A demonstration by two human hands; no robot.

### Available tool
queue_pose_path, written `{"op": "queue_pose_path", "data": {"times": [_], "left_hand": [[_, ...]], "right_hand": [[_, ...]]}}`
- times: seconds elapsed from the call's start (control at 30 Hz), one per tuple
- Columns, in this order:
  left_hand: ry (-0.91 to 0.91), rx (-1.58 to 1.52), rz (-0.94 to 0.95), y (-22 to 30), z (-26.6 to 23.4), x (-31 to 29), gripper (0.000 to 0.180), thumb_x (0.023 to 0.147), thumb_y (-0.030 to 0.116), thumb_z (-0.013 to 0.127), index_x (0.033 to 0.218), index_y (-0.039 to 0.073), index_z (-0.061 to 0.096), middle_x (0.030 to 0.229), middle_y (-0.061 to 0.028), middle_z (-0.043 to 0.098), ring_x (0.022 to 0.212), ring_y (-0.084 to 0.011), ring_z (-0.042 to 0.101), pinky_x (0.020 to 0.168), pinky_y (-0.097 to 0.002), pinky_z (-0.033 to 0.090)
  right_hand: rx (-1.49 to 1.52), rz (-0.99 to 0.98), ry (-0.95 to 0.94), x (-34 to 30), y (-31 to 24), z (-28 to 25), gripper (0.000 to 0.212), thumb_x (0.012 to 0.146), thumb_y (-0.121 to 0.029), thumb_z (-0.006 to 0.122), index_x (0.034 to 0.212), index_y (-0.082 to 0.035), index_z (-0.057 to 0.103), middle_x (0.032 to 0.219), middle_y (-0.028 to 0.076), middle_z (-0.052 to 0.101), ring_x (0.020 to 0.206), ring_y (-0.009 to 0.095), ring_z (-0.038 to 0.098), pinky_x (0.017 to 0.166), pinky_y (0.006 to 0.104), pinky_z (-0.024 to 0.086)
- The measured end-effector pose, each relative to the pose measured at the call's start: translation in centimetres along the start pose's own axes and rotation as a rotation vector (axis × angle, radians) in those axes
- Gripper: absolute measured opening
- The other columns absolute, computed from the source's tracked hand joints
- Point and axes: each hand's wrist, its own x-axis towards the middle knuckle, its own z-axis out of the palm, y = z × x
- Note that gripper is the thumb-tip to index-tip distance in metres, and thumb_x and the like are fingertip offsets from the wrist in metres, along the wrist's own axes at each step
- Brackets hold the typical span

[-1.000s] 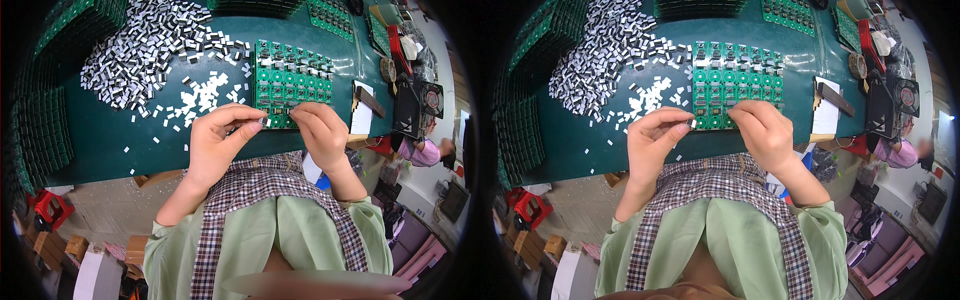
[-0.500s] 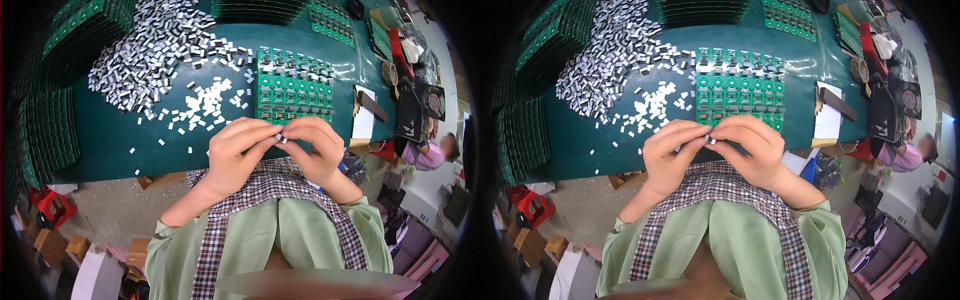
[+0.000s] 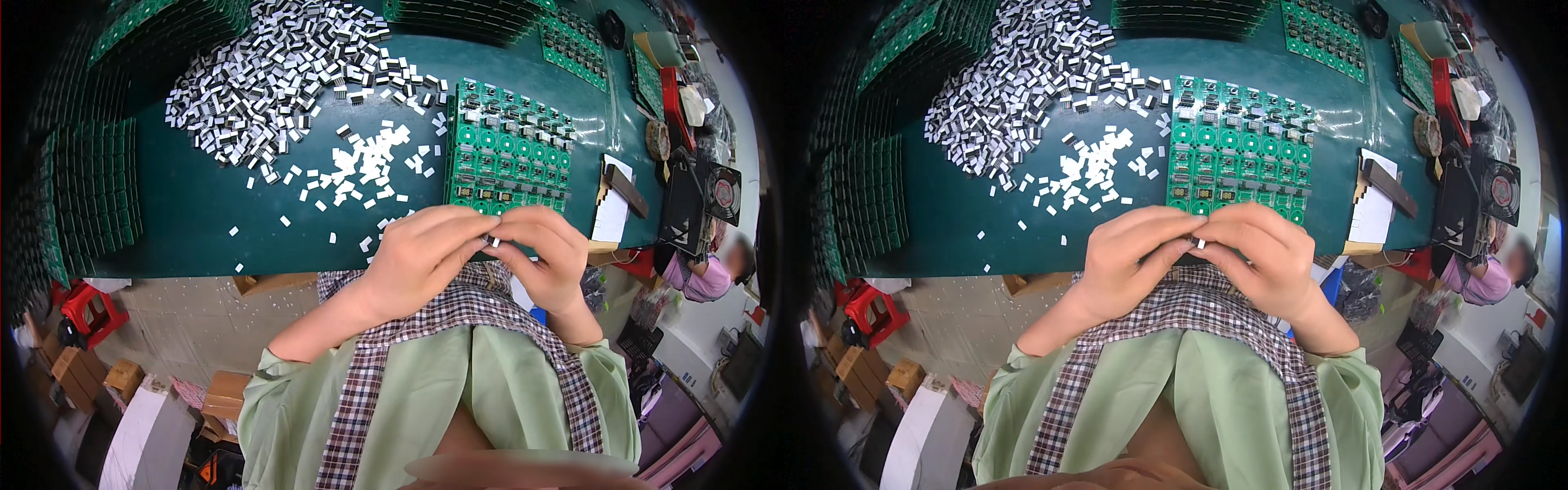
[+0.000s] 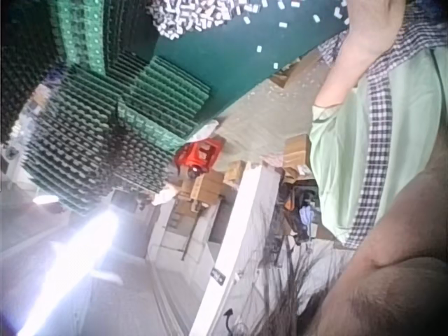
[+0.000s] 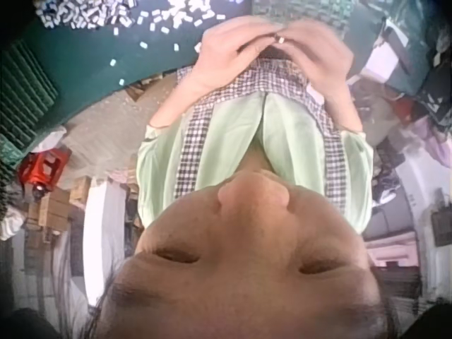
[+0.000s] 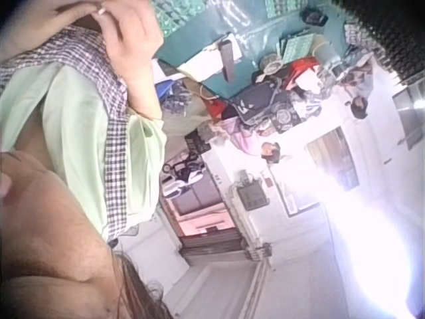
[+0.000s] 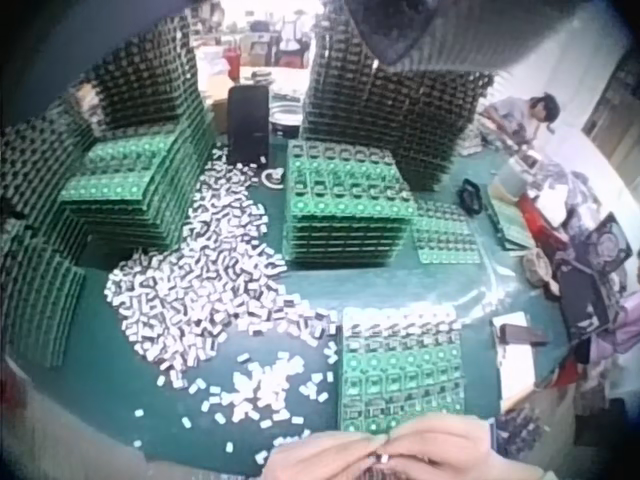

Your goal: The person assembles circuit board strips by hand, placing small electronic components into pre-set slots on the green PCB strips.

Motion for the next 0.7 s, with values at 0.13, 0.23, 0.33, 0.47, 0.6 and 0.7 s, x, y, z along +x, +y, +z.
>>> {"op": "queue_pose_path", "data": {"times": [0.13,0.23,0.33,0.47,0.6,0.7], "left_hand": [[0.024,0.104,0.067,0.1,-0.1,0.1,0.019,0.072,-0.001,0.071,0.091,0.001,0.069,0.087,-0.0132,0.068,0.076,-0.0231,0.067,0.065,-0.0299,0.054],[-0.006,0.034,-0.006,0.0,-0.2,0.4,0.018,0.072,0.0,0.071,0.09,0.001,0.068,0.083,-0.0115,0.067,0.074,-0.0238,0.066,0.064,-0.0309,0.053],[-0.028,-0.051,-0.061,-0.1,-0.2,0.8,0.016,0.072,0.002,0.071,0.087,0.003,0.066,0.082,-0.0101,0.066,0.073,-0.0245,0.066,0.063,-0.0313,0.052],[-0.055,-0.04,-0.064,0.1,-0.7,1.3,0.014,0.071,0.0,0.071,0.084,0.002,0.065,0.081,-0.0096,0.066,0.074,-0.0249,0.065,0.065,-0.0326,0.052],[0.217,0.751,-0.017,-1.2,-3.7,2.8,0.031,0.073,0.0,0.068,0.103,0.003,0.062,0.106,-0.0127,0.058,0.094,-0.0289,0.056,0.078,-0.0374,0.046],[0.215,1.017,-0.211,-2.5,-5.3,3.2,0.028,0.08,0.004,0.064,0.108,0.002,0.06,0.106,-0.0128,0.057,0.097,-0.0312,0.054,0.087,-0.0388,0.041]], "right_hand": [[-0.026,0.075,0.092,-0.7,-0.4,0.6,0.02,0.068,0.001,0.076,0.084,0.001,0.064,0.081,0.01,0.065,0.071,0.02,0.065,0.059,0.0279,0.053],[0.041,0.111,0.14,-1.0,-0.1,0.8,0.021,0.067,0.001,0.076,0.084,0.001,0.064,0.081,0.01,0.066,0.07,0.02,0.066,0.06,0.0278,0.053],[0.076,0.115,0.158,-1.7,0.2,0.9,0.022,0.066,0.0,0.077,0.084,-0.001,0.066,0.082,0.01,0.066,0.071,0.02,0.066,0.06,0.0275,0.053],[-0.014,0.096,0.183,-1.5,0.5,0.2,0.021,0.066,0.001,0.076,0.084,-0.001,0.067,0.083,0.01,0.067,0.072,0.021,0.066,0.061,0.0284,0.053],[-0.332,0.137,0.215,-1.5,2.3,-1.1,0.02,0.066,0.003,0.073,0.085,-0.001,0.067,0.083,0.01,0.065,0.071,0.022,0.065,0.061,0.0292,0.052],[-0.398,0.08,0.141,-1.6,2.6,-1.2,0.019,0.067,0.004,0.071,0.084,-0.001,0.066,0.082,0.009,0.064,0.069,0.022,0.064,0.059,0.029,0.052]]}}
